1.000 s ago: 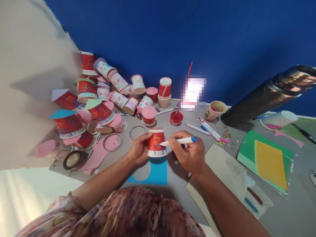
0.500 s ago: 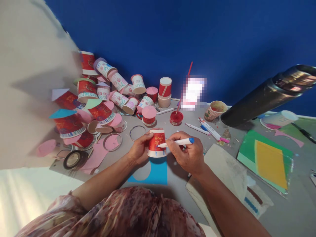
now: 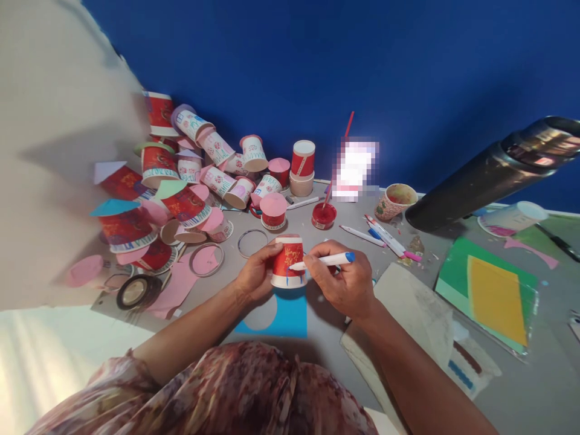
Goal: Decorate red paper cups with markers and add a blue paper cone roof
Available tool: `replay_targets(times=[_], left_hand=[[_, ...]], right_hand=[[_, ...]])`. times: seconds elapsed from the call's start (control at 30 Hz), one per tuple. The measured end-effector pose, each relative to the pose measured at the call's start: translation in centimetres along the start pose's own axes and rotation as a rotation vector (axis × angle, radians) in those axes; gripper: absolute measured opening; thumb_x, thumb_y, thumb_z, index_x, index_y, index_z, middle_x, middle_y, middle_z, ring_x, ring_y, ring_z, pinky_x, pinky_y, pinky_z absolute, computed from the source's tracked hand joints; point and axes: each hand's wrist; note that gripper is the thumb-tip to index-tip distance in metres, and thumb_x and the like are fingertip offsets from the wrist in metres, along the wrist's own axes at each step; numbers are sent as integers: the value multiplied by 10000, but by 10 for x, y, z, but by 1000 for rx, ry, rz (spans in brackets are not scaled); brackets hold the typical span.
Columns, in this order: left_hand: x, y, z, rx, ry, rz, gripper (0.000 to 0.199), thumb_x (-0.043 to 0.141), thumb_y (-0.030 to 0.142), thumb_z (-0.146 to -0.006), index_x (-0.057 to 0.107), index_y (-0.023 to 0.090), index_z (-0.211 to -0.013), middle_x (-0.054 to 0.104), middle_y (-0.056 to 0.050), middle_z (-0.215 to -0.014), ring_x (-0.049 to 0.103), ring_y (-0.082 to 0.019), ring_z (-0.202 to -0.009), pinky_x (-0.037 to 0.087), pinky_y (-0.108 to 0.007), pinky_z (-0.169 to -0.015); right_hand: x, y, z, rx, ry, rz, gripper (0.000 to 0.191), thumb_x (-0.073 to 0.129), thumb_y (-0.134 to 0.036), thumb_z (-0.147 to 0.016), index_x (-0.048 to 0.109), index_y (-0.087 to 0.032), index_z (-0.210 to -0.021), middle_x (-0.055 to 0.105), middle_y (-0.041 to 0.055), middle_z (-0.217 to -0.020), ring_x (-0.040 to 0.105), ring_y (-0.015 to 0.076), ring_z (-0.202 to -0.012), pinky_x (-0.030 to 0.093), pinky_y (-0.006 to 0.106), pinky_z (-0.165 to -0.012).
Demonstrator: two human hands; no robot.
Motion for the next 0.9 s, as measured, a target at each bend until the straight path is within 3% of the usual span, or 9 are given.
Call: replay_targets(times=[0.2,0.47,0.9], left_hand=[[3,2,0,2,13,1,384,814,284,-730,753,128,-1076,756,-62,-870,703,-195,-808,575,-302,-772],[2,3,-1,-6,58,15,351,775,267,-768,751,132,-1091,775,-77,-927,713,-184,-807,583,-286,-763],[2,3,0,4,49,14,362,787,275,-758,747,130,-1087,766,-67,-897,709,-191,-801,588,-304,-773]], right_hand=[[0,-6,-3,-2,-58,-6,197,638,-203,-933,660,-215,-738,629,-50,-565,529,95,-455,397,240,-478],[-1,-5,-2,-9,-144,-35,189,655,-189,-911,667,-222,-725,621,-54,-534,504,91,-436,386,235,-463],[-2,-10,-2,-9,-98,-9,184,649,-187,-904,671,-230,-727,648,-41,-551,537,106,-447,406,245,-467]])
Point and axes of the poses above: each hand's wrist, its own z-axis away from the middle knuckle, its own x-axis out of the palm, y = z × x
